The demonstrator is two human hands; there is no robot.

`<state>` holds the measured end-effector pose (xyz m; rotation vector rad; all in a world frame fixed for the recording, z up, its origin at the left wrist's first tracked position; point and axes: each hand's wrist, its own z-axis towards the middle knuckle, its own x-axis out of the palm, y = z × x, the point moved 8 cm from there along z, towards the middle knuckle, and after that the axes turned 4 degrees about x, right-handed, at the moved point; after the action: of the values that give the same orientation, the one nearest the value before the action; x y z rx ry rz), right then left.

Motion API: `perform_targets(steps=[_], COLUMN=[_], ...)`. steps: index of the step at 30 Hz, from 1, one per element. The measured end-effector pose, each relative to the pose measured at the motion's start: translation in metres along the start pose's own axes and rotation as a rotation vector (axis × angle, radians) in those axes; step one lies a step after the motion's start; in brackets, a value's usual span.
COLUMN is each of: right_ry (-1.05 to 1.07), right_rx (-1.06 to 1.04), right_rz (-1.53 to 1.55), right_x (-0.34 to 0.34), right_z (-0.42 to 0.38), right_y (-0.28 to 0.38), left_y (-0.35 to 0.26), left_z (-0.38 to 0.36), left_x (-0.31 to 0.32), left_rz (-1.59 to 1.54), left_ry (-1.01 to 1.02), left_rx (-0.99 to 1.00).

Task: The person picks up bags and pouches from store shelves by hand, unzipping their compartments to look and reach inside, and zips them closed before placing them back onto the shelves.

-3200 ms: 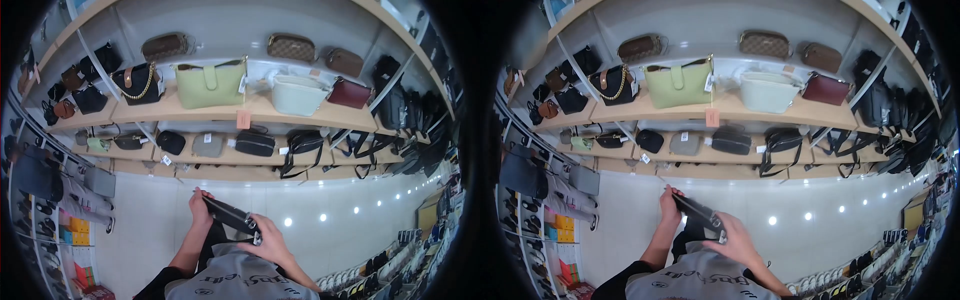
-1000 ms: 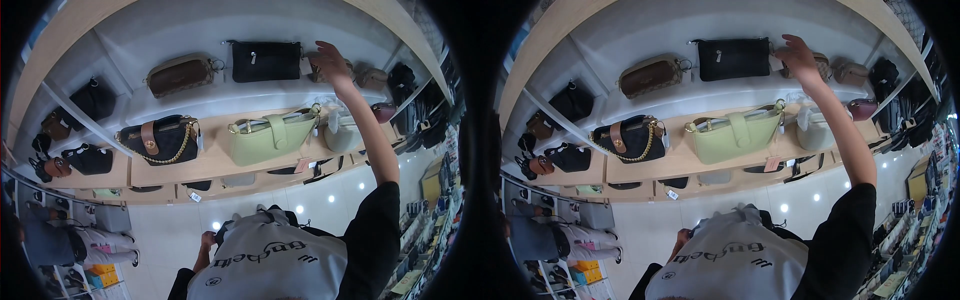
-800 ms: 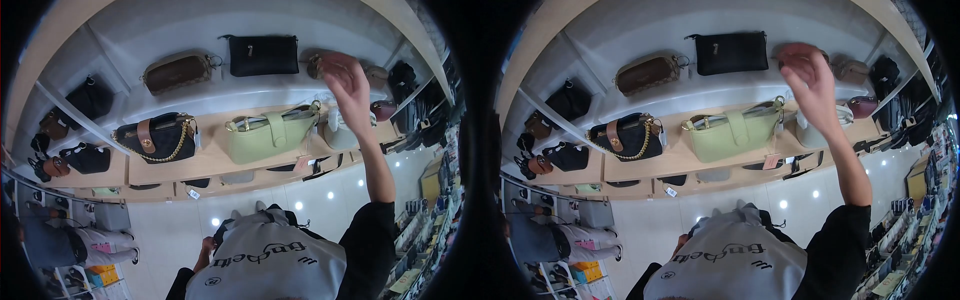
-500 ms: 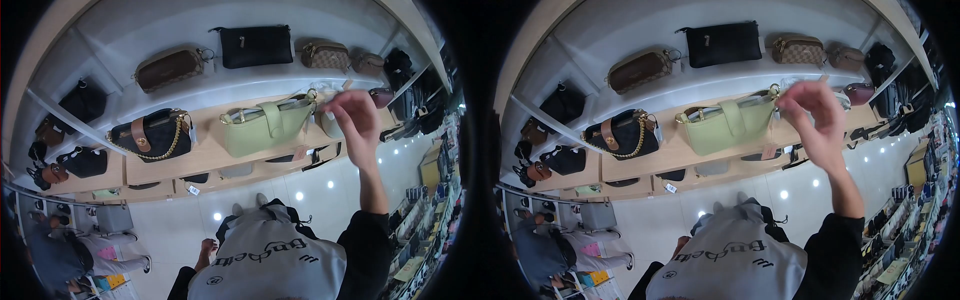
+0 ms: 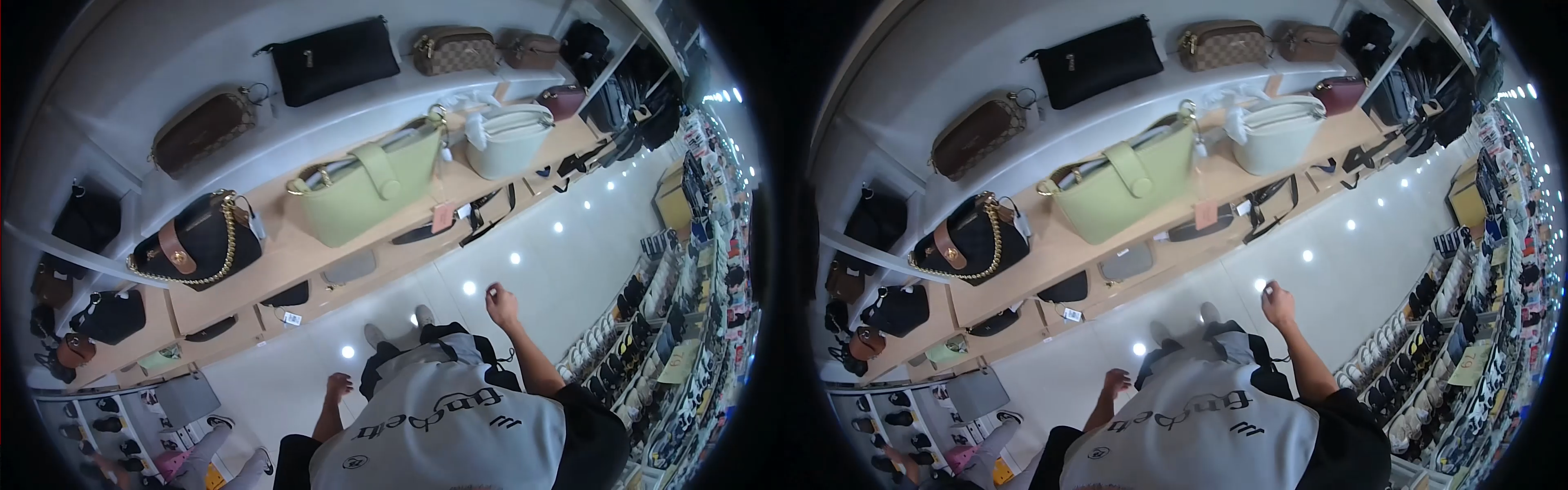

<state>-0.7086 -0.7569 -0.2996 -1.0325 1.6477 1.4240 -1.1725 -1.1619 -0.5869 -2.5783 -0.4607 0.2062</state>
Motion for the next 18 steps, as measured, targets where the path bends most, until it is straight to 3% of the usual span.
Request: perform_targets(steps=[5, 7, 11, 18], right_ry=[0.245, 0.280, 0.149, 0.150], right_rx=[0.448, 0.731, 0.882, 0.877], right_rz=[-0.190, 0.025, 0.401, 0.579], right_x=[0.078, 0.059, 0.070, 0.067], right_z=[-0.076, -0.123, -0.171, -0.194], right_y=[-0.288, -0.323, -0.396, -0.507], left_y=[-0.037, -0.039, -0.030, -0.012], left_z=[-0.025, -0.033, -0.050, -0.045], left_x=[-0.012, -0.005, 0.034, 0.192], left_rz=[-0.014, 0.054, 0.184, 0.409], left_ry=[-0.183, -0.191, -0.196, -0.007], left_rx=[0.038, 0.031, -0.006, 0.003])
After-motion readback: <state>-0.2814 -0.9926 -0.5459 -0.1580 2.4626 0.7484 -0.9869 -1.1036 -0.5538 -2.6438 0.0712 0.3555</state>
